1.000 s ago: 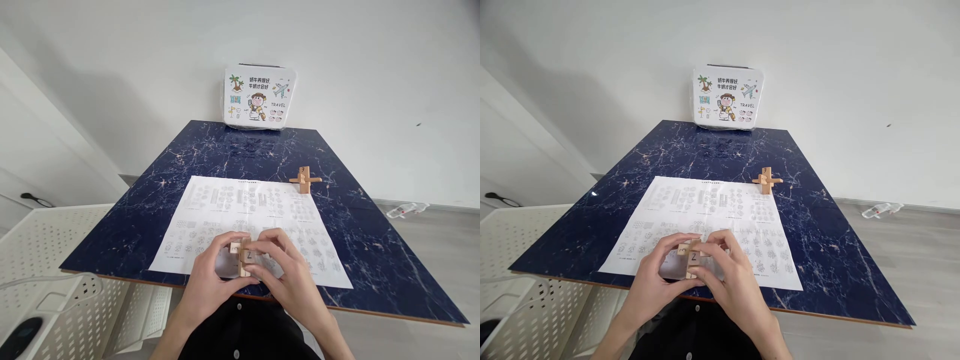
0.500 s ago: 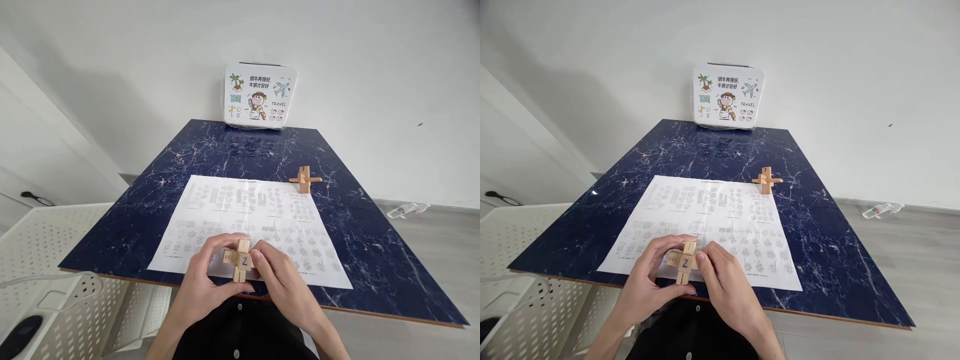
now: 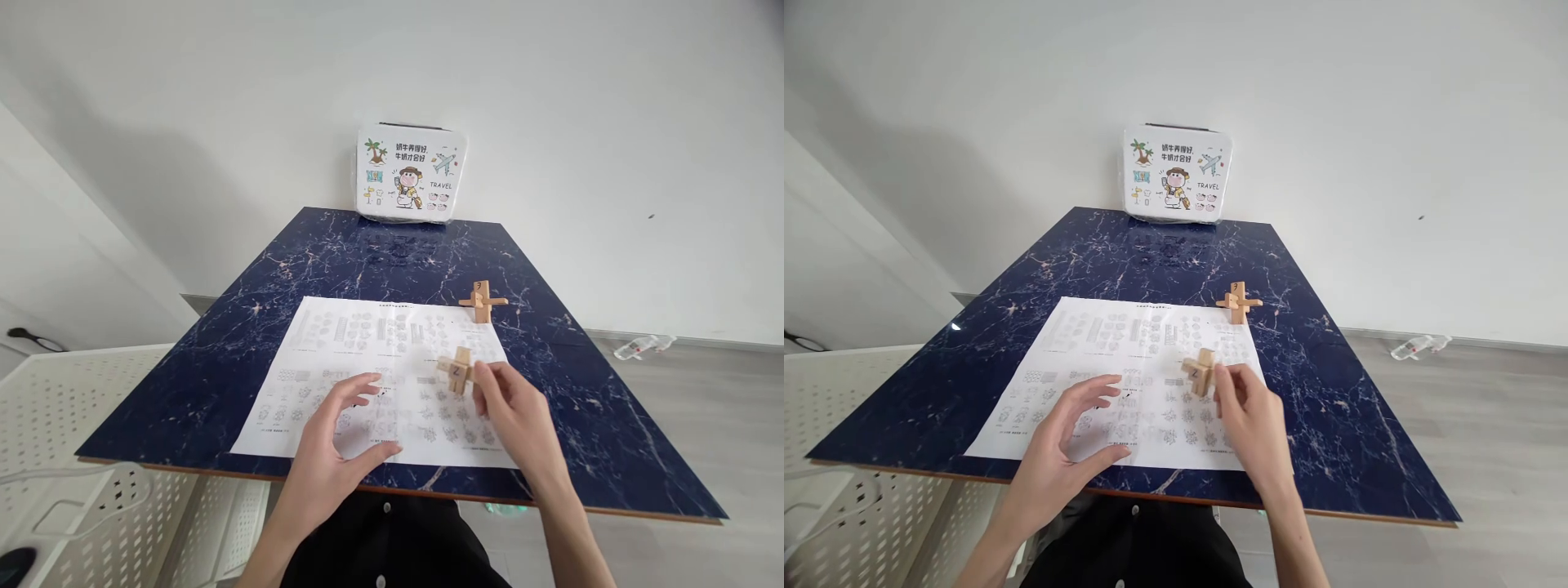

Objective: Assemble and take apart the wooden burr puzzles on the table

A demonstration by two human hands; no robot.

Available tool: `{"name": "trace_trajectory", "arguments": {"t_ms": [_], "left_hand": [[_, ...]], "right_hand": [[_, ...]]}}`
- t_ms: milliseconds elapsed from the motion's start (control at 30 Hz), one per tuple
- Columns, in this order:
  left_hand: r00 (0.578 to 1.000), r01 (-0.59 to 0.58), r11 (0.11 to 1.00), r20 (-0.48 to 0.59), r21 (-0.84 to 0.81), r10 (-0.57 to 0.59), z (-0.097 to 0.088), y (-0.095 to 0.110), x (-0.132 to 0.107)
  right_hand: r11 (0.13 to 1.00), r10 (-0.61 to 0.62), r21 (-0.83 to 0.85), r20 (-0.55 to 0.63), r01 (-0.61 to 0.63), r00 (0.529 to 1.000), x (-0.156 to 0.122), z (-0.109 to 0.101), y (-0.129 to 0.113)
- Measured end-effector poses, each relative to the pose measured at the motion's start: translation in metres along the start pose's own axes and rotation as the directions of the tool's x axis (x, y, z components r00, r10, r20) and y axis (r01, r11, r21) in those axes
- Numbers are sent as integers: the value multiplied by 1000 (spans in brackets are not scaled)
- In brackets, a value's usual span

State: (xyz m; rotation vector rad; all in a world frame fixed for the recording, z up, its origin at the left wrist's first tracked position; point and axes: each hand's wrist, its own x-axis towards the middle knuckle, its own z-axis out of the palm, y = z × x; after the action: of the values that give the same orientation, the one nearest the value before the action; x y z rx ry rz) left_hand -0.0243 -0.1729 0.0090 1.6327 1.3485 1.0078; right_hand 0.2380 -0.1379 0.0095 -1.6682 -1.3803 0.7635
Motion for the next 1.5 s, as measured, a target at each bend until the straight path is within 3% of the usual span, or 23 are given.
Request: {"name": "trace_trajectory", "arguments": {"t_ms": [133, 233, 333, 433, 533, 667, 833, 1500], "left_hand": [[999, -35, 998, 9, 59, 35, 0, 1, 1], [997, -76, 992, 7, 98, 76, 0, 2, 2], [995, -103, 988, 2, 118, 103, 0, 2, 2], [995, -104, 987, 10, 124, 103, 0, 3, 2], [996, -88, 988, 28, 130, 85, -1, 3, 1], [997, -53, 990, 55, 128, 47, -1, 5, 0], [996, -26, 996, 86, 83, 19, 0, 6, 1], [993, -13, 996, 121, 93, 2, 3, 7, 0]], "right_hand": [[990, 38, -126, -199, -64, 979, 22, -13, 21], [987, 51, -132, -252, -87, 966, 36, -17, 31], [996, 73, -23, -251, -81, 965, 42, -17, 36], [994, 101, 76, -248, -85, 964, 36, -15, 34], [993, 118, 34, -271, -113, 955, 14, -6, 27], [997, -34, 68, -119, 42, 992, -26, 15, 17], [972, -225, -50, 59, 228, 973, -48, 29, 10], [961, -259, -70, 110, 267, 960, -45, 28, 12]]}}
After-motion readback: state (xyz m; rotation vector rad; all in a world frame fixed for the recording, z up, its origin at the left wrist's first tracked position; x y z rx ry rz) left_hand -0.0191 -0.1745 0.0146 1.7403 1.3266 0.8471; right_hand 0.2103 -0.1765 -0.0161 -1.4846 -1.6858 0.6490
